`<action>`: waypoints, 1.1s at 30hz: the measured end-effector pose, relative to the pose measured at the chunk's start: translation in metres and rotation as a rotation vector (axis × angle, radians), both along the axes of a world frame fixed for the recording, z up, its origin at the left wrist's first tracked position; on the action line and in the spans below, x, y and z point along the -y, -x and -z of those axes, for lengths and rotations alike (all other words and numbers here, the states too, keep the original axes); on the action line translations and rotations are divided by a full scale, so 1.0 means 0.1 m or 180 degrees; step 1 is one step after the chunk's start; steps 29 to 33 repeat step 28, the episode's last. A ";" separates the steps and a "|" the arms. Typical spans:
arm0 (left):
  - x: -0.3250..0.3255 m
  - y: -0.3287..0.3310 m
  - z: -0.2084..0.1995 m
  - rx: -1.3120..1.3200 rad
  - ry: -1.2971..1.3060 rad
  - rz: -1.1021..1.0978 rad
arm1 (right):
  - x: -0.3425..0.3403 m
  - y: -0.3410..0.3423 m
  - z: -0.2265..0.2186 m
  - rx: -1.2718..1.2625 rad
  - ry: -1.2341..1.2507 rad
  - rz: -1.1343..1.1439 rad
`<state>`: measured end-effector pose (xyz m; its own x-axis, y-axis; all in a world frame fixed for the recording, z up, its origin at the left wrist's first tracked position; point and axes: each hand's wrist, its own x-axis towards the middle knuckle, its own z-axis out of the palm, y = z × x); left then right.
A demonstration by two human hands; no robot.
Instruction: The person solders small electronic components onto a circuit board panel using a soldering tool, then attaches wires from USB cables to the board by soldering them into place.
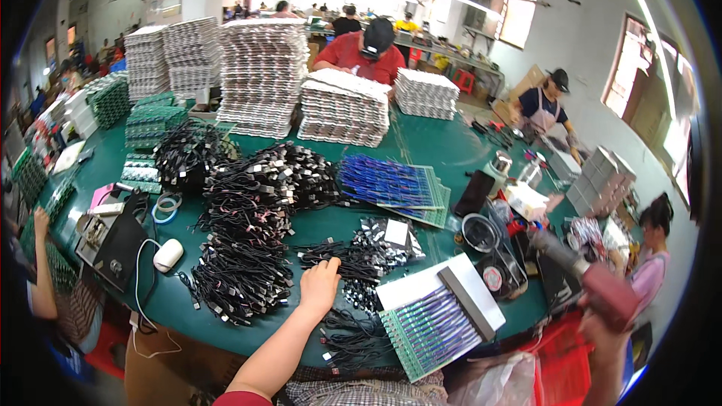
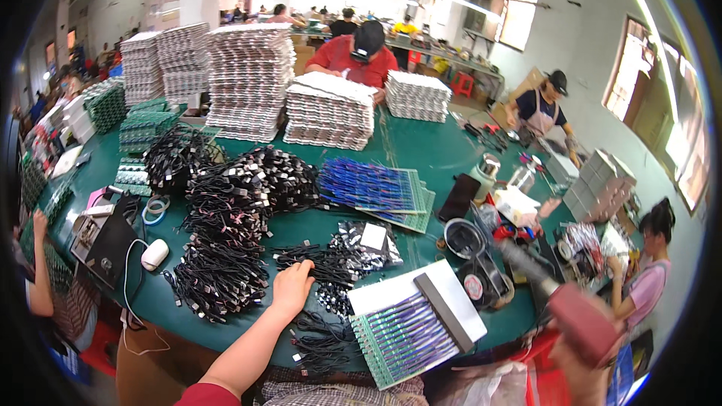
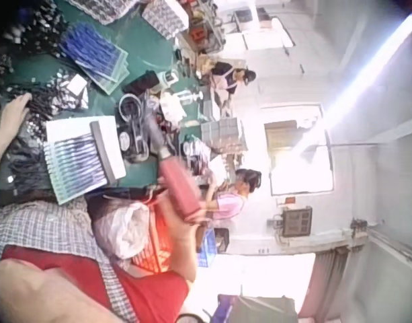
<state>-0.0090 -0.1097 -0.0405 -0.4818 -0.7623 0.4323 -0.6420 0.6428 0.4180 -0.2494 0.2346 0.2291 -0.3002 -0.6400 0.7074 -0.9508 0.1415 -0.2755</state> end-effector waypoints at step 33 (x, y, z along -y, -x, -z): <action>-0.22 -0.48 -0.47 -0.0954 0.0275 -0.0514 | 0.25 0.72 2.07 0.3152 0.1252 0.0391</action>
